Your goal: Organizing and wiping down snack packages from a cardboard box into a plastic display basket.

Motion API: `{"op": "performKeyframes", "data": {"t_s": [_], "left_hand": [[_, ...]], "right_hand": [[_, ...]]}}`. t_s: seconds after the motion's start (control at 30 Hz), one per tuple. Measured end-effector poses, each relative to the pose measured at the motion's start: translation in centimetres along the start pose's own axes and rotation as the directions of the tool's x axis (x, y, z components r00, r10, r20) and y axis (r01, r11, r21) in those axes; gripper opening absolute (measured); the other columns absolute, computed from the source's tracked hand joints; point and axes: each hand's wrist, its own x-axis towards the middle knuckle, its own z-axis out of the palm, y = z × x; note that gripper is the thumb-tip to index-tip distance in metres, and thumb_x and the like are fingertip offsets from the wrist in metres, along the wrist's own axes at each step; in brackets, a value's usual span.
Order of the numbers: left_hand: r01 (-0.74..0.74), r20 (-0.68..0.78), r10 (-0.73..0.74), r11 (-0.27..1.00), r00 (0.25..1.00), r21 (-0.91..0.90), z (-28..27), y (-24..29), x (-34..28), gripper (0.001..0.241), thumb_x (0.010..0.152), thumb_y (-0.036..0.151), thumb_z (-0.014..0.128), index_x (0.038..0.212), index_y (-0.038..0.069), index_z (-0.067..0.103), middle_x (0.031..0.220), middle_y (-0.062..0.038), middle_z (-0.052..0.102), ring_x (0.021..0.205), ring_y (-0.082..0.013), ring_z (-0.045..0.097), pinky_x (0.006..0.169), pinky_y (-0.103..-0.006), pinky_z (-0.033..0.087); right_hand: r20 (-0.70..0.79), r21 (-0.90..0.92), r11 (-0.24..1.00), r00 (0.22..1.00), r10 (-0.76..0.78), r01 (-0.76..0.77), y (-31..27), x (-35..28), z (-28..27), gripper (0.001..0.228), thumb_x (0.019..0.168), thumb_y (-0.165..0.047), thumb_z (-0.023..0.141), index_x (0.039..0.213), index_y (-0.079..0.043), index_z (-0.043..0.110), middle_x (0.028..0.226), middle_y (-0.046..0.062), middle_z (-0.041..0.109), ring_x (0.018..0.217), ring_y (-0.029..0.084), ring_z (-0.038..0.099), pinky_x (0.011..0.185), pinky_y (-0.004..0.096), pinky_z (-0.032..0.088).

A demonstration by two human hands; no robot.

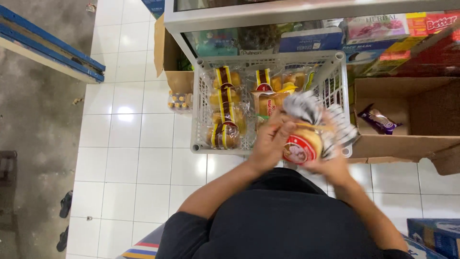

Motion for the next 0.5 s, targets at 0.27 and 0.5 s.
{"op": "performKeyframes", "data": {"t_s": [0.27,0.5], "left_hand": [[-0.256,0.012,0.28,0.86,0.96,0.441,0.5,1.6,-0.9,0.033,0.114,0.038,0.05,0.122,0.011,0.068,0.124,-0.006,0.056,0.118,-0.0168,0.055,0.108,-0.0311,0.05],[0.093,0.035,-0.11,0.942,0.993,0.322,1.2,2.3,2.1,0.04,0.1,0.025,0.07,0.133,0.006,0.059,0.122,-0.006,0.07,0.113,-0.0153,0.068,0.101,-0.034,0.057]], "right_hand": [[0.023,-0.023,0.992,0.992,0.127,-0.126,2.0,-1.6,-1.0,0.059,0.075,-0.011,0.085,0.127,-0.005,0.057,0.115,0.013,0.073,0.099,0.019,0.076,0.087,0.032,0.064],[-0.174,-0.605,0.773,0.916,-0.362,0.191,1.6,-3.7,-9.4,0.047,0.086,-0.019,0.092,0.116,-0.003,0.06,0.111,0.008,0.065,0.098,0.019,0.065,0.087,0.033,0.056]]}}
